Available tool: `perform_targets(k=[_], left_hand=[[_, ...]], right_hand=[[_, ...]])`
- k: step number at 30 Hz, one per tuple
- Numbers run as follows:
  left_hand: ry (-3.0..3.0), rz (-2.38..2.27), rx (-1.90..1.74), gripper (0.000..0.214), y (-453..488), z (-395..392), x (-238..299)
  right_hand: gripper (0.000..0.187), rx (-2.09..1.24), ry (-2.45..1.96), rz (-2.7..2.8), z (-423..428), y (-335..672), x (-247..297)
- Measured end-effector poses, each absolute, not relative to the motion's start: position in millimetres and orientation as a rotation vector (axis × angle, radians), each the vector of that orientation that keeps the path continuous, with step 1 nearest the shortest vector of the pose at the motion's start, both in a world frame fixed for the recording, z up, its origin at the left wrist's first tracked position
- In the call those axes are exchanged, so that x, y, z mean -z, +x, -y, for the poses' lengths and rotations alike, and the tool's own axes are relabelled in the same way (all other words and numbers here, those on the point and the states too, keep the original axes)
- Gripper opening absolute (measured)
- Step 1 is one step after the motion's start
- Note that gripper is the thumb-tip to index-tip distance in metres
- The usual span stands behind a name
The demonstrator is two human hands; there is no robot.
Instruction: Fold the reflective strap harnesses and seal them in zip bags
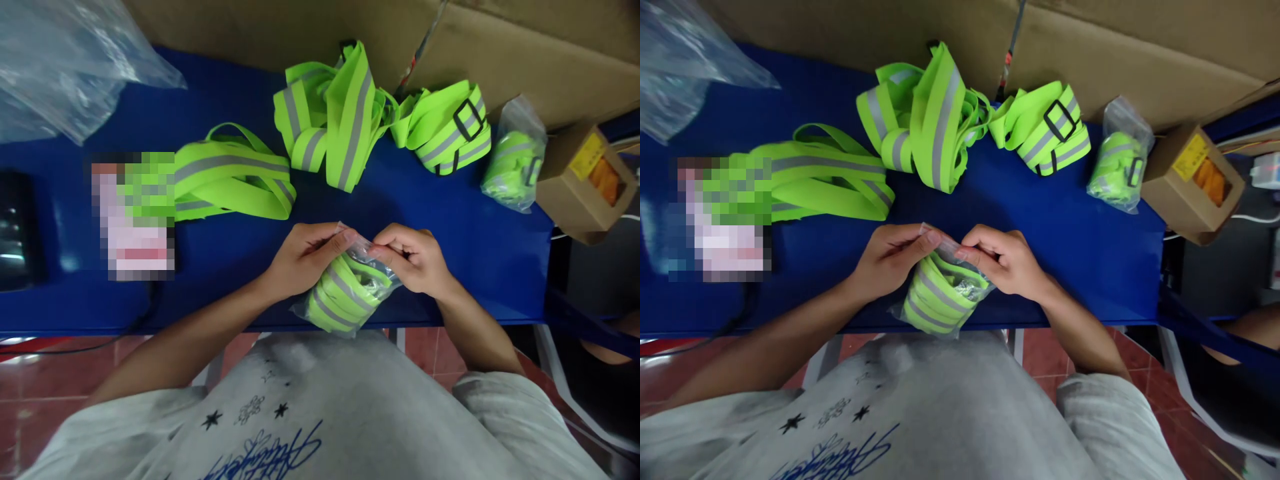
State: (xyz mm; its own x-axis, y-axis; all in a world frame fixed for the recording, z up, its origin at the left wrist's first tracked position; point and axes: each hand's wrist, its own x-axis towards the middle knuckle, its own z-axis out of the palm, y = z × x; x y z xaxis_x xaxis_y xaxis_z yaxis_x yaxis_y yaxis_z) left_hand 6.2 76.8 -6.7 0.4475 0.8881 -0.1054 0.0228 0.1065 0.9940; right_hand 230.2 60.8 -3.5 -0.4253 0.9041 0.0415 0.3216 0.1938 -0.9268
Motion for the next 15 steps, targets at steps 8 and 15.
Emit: perform_targets(k=[8,15], left_hand=[[1.385,-0.957,-0.955,0.055,0.4,-73.3,5.3],[1.206,-1.033,-1.218,0.050,-1.9,-62.5,-6.9]], right_hand=[[0.043,-1.354,-1.067,1.752,-71.5,245.3,2.5],[0.054,-1.547,-0.894,1.947,-67.1,234.9,7.8]])
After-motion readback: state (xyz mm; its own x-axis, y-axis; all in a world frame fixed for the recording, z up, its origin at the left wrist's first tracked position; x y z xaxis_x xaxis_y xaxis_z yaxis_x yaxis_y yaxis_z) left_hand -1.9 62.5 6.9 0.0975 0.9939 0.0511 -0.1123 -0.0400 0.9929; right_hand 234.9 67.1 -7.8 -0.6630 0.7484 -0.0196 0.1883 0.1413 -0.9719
